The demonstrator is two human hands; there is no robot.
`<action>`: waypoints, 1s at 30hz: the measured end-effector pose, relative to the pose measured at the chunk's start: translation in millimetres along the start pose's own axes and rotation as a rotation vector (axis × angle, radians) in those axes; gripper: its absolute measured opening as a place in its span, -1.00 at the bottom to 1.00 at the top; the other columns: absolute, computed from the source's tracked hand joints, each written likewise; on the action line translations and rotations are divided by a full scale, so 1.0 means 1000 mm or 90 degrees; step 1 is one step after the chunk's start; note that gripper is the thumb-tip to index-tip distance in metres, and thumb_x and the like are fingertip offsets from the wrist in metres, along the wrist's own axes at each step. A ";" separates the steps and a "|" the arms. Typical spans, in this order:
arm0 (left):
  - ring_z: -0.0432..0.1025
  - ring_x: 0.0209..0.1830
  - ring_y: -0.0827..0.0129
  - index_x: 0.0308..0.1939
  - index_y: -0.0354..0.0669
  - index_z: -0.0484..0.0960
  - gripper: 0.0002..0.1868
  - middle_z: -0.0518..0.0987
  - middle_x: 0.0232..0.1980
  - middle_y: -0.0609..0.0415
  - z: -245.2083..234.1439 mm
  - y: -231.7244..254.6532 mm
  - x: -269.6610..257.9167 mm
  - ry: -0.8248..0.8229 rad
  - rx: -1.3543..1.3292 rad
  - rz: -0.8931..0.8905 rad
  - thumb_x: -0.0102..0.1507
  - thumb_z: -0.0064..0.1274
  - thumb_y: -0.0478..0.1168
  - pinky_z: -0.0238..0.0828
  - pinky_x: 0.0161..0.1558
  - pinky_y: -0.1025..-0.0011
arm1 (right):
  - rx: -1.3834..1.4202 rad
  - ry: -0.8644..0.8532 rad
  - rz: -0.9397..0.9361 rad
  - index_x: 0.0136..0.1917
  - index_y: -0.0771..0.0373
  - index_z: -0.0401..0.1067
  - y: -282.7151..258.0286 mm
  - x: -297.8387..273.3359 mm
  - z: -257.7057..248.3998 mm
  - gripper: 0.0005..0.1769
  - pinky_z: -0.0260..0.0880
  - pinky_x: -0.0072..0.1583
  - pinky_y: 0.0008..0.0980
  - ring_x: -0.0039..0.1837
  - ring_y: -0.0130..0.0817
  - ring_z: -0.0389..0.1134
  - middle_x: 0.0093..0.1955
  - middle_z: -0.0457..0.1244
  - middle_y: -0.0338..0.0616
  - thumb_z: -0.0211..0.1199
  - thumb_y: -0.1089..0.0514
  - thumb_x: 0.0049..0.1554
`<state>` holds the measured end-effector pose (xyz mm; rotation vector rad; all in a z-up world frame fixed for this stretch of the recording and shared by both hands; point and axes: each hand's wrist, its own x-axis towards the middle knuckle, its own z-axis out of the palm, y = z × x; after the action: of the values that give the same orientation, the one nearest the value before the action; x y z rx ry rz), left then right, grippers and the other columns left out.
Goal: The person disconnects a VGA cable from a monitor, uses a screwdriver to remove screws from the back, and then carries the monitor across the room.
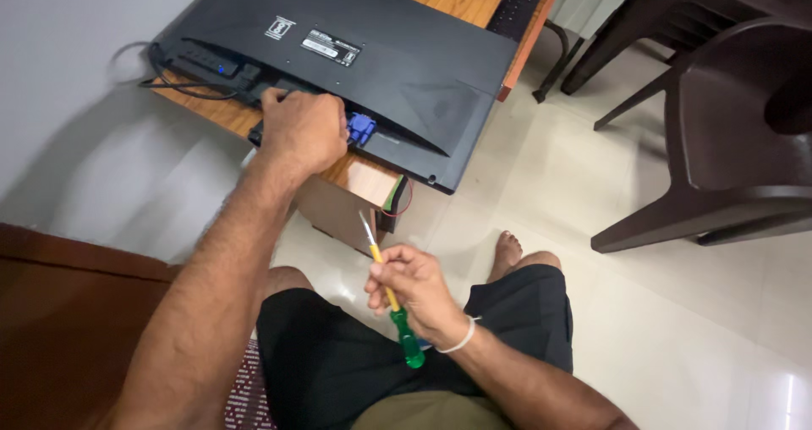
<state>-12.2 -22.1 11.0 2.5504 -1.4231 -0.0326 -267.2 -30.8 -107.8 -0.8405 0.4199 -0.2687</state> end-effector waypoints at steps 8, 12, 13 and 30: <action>0.52 0.05 0.02 -0.24 -0.14 0.78 -0.80 0.71 -0.15 -0.10 -0.007 0.011 0.009 -0.114 0.076 -0.060 0.20 0.14 -0.14 0.00 0.32 -0.16 | -0.217 0.059 -0.248 0.06 0.43 0.38 -0.125 0.008 -0.011 -0.81 0.47 -0.29 -0.43 -0.31 -0.37 0.43 -0.24 0.37 -0.02 0.24 0.25 0.25; 0.49 0.12 0.00 -0.19 -0.16 0.77 -0.76 0.70 -0.09 -0.12 -0.009 0.012 0.010 -0.144 0.093 -0.057 0.23 0.11 -0.11 -0.07 0.35 -0.22 | -0.304 0.065 -0.261 0.06 0.42 0.37 -0.161 0.035 0.003 -0.79 0.46 -0.30 -0.47 -0.32 -0.44 0.41 -0.25 0.36 -0.09 0.24 0.22 0.26; 0.49 0.12 0.00 -0.18 -0.16 0.76 -0.76 0.70 -0.08 -0.12 -0.008 0.011 0.009 -0.157 0.094 -0.061 0.24 0.11 -0.12 -0.08 0.37 -0.22 | -0.315 0.070 -0.256 0.06 0.41 0.37 -0.164 0.040 0.005 -0.79 0.45 -0.31 -0.48 -0.33 -0.46 0.40 -0.26 0.35 -0.10 0.24 0.21 0.25; 0.57 -0.05 0.05 -0.26 -0.07 0.79 -0.85 0.71 -0.21 -0.10 -0.011 0.012 0.014 -0.105 0.069 -0.069 0.13 0.16 -0.27 0.06 0.24 -0.04 | -0.466 0.085 -0.270 0.00 0.34 0.37 -0.179 0.075 0.003 -0.88 0.32 -0.37 -0.57 -0.37 -0.57 0.35 -0.30 0.33 -0.21 0.24 0.24 0.25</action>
<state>-13.0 -38.0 25.6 2.7679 -1.3748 -0.1923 -211.4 -173.0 12.1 -1.6408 0.4672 -0.5830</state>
